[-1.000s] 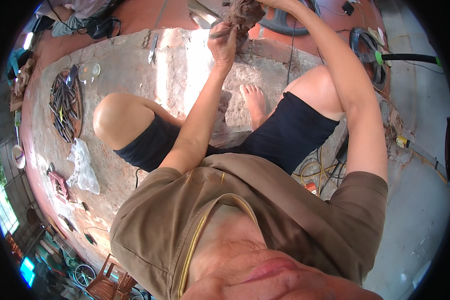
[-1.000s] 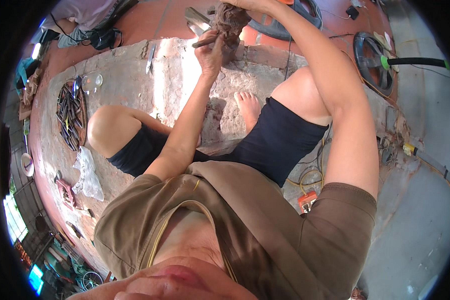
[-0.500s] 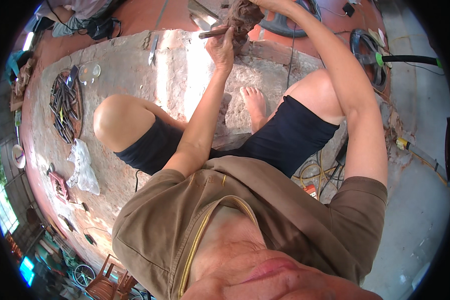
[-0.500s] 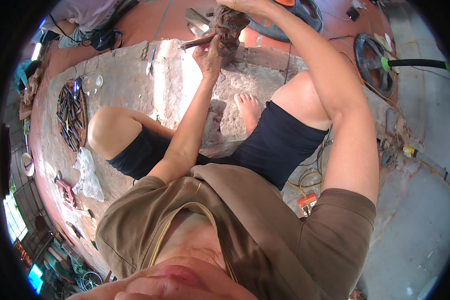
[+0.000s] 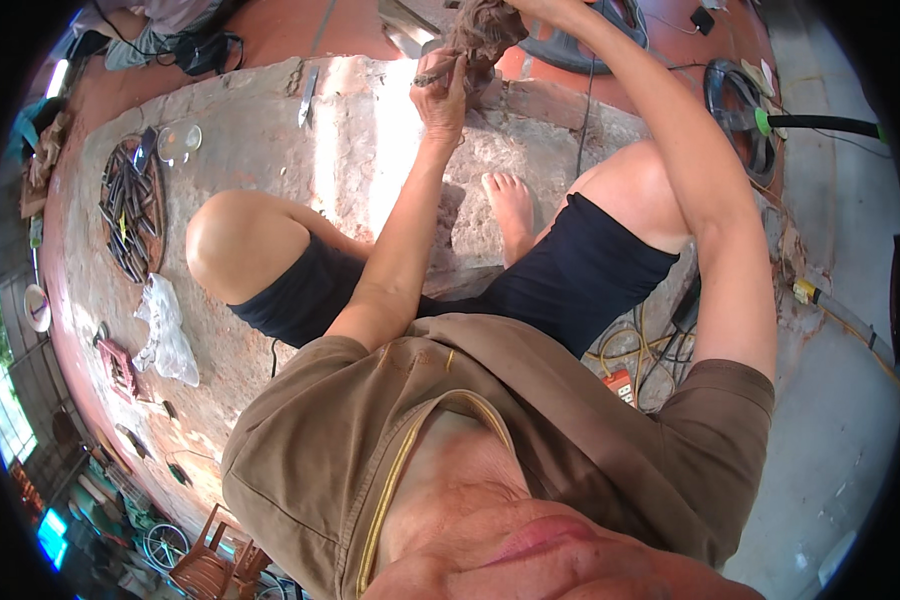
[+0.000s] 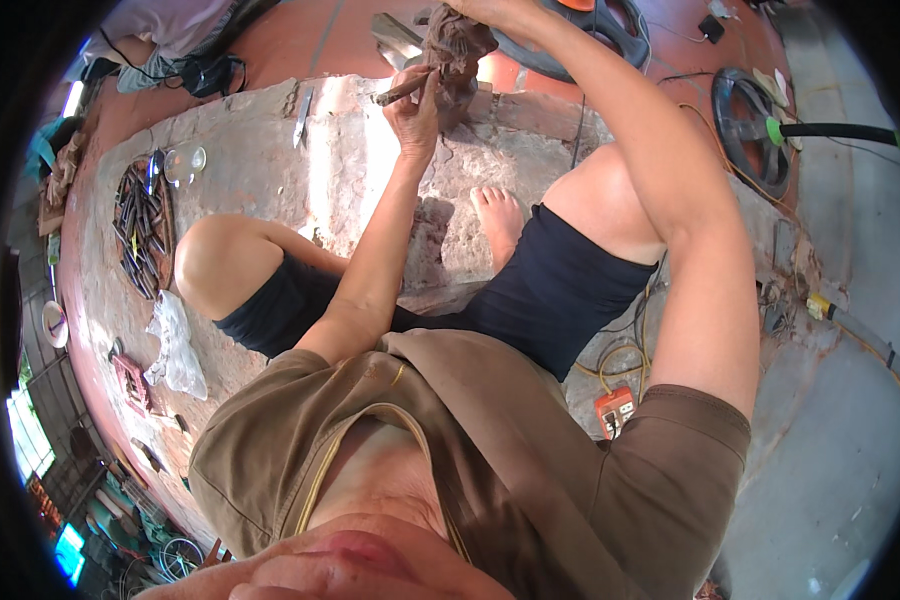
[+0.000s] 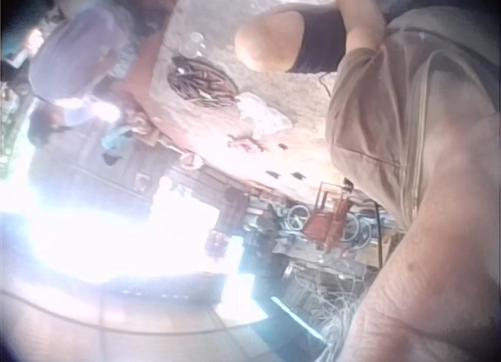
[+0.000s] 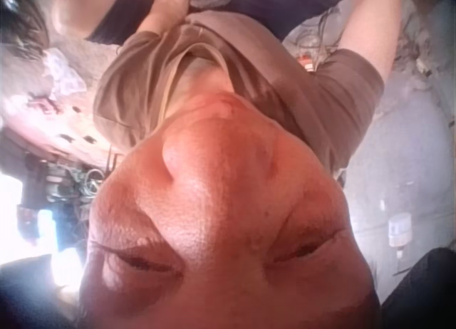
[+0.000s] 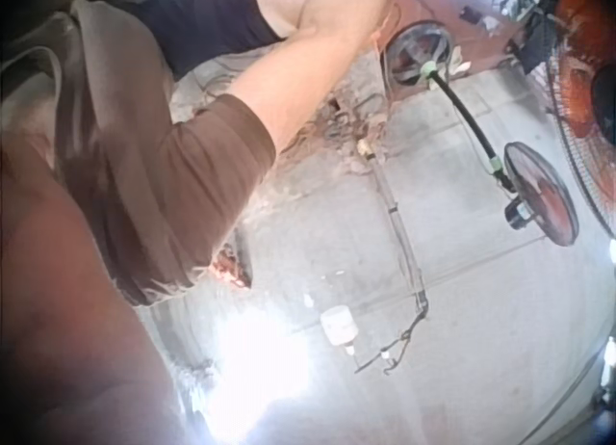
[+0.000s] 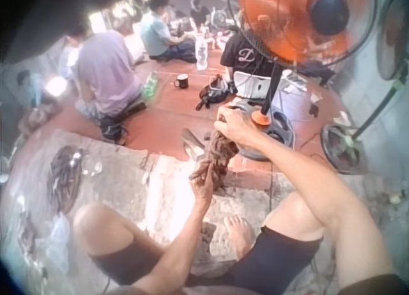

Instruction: The person sits on the floor and carves a piece of wood using a chisel and a mallet. They hold the wood steady with one hand while striking the chisel with the mallet to shape the material.

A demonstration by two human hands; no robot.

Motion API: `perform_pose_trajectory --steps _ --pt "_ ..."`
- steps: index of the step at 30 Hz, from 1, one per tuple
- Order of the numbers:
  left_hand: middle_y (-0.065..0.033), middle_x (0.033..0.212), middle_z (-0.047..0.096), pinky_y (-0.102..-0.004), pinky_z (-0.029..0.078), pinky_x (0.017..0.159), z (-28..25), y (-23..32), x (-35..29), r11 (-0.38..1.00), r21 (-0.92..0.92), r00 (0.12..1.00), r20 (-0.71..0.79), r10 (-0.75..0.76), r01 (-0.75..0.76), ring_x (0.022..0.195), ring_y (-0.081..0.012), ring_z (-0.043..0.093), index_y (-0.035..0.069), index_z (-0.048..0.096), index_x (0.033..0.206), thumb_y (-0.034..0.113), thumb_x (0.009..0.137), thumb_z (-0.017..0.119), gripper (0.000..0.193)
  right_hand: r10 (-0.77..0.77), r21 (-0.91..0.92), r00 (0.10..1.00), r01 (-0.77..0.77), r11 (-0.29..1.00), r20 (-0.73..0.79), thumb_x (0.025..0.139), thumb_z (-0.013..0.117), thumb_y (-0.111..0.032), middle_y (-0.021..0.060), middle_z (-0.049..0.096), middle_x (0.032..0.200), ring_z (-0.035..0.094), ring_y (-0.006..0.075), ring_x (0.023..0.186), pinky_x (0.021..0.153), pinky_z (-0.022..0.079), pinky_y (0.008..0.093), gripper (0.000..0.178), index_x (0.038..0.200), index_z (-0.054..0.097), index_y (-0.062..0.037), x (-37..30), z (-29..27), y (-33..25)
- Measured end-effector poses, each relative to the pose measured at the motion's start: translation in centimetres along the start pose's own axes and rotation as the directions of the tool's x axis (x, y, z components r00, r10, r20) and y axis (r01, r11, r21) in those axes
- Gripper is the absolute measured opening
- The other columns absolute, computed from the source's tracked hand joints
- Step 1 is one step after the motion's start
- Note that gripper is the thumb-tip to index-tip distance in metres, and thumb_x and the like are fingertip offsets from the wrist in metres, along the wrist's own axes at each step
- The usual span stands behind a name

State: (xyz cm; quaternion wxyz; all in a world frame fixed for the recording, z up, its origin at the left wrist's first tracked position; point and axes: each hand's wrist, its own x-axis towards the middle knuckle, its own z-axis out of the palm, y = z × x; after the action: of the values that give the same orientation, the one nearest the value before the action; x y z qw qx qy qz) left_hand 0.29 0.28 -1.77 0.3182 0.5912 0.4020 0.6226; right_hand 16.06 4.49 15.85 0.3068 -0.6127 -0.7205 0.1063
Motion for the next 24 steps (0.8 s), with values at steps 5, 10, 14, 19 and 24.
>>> perform_pose_trajectory --steps 5,10,14,19,24 --pt "-0.0070 0.090 0.072 -0.0275 0.050 0.073 -1.1 0.9 0.7 0.978 -0.059 0.980 -0.002 -0.200 0.200 0.075 -0.0120 0.064 -0.002 0.072 0.092 0.004 0.083 0.075 0.011 0.021 -0.062 1.000 -0.022 0.998 -0.019 0.084 0.059 -0.025 0.0244 0.065 0.083 0.066 0.0400 0.082 0.073 0.050 0.0468 0.026 0.090 0.059 0.0002 0.3 0.3 0.0" --pt "-0.0057 0.088 0.070 -0.0283 0.049 0.076 -0.3 0.5 1.6 1.000 -0.016 0.999 -0.048 -0.012 0.011 0.080 -0.0145 0.063 0.000 0.072 0.090 0.003 0.082 0.075 0.010 0.074 -0.089 0.997 -0.075 0.993 -0.014 0.083 0.059 -0.025 0.0263 0.065 0.083 0.065 0.0413 0.081 0.072 0.050 0.0477 0.027 0.089 0.058 0.0010 0.5 0.6 -1.1" --pt "-0.0068 0.086 0.069 -0.0293 0.049 0.077 -0.4 0.9 1.1 0.994 0.104 0.998 0.055 0.029 -0.035 0.085 -0.0167 0.063 0.001 0.072 0.089 0.001 0.081 0.074 0.008 0.030 -0.088 0.997 -0.036 0.995 -0.068 0.083 0.060 -0.025 0.0261 0.064 0.082 0.065 0.0416 0.080 0.072 0.049 0.0480 0.026 0.089 0.057 0.0009 0.2 0.8 0.5" --pt "-0.0065 0.073 0.068 -0.0319 0.047 0.067 -1.7 -0.7 -1.7 0.965 0.156 0.968 0.105 -0.230 0.212 0.069 -0.0172 0.060 0.001 0.072 0.086 0.015 0.081 0.078 0.016 -0.045 -0.122 0.993 0.031 0.992 -0.109 0.082 0.061 -0.024 0.0232 0.063 0.080 0.064 0.0383 0.078 0.070 0.049 0.0469 0.026 0.091 0.058 0.0001 0.6 1.5 3.3" --pt "-0.0088 0.072 0.067 -0.0305 0.047 0.063 -0.5 0.4 1.8 0.986 0.020 0.986 -0.024 -0.167 0.168 0.065 -0.0172 0.059 0.000 0.070 0.085 0.013 0.083 0.077 0.014 -0.034 -0.092 0.987 0.020 0.996 -0.160 0.081 0.063 -0.022 0.0202 0.064 0.079 0.065 0.0348 0.077 0.071 0.049 0.0453 0.024 0.093 0.060 -0.0009 0.5 1.3 3.7"
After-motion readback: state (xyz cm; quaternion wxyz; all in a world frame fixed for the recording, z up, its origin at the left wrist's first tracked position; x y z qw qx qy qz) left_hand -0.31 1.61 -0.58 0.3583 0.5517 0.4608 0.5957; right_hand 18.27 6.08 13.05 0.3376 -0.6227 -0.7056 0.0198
